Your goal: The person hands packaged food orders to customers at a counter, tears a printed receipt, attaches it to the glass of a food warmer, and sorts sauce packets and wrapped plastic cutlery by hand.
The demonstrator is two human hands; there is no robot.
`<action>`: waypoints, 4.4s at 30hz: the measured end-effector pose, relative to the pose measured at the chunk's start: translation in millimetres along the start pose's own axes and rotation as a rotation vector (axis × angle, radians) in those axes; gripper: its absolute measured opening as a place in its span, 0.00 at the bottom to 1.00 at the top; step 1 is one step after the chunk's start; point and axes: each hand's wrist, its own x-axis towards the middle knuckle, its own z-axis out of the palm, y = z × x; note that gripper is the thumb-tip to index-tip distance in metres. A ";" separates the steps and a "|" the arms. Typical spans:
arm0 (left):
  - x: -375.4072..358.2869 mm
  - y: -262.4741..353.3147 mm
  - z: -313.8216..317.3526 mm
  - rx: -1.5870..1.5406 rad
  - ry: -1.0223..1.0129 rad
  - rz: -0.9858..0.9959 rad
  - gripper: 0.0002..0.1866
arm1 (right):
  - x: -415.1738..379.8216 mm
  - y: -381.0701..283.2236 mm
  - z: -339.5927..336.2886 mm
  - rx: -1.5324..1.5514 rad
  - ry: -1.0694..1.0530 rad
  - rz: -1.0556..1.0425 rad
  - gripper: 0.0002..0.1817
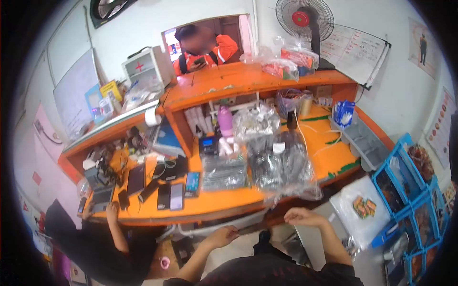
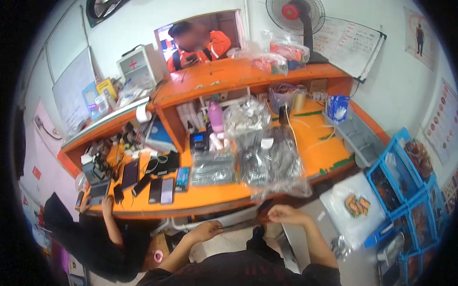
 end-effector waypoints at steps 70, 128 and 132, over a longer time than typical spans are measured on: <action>319.9 73.1 -377.2 0.731 0.905 -0.194 0.36 | 215.3 -320.1 -327.9 -1.487 1.625 -0.377 0.18; 277.1 134.1 -279.3 -0.854 0.274 0.692 0.28 | 207.3 -289.4 -226.4 -0.936 1.324 -0.658 0.12; 255.8 153.2 -244.8 -1.454 0.165 0.690 0.39 | 171.6 -277.8 -136.3 -0.809 1.186 -0.694 0.09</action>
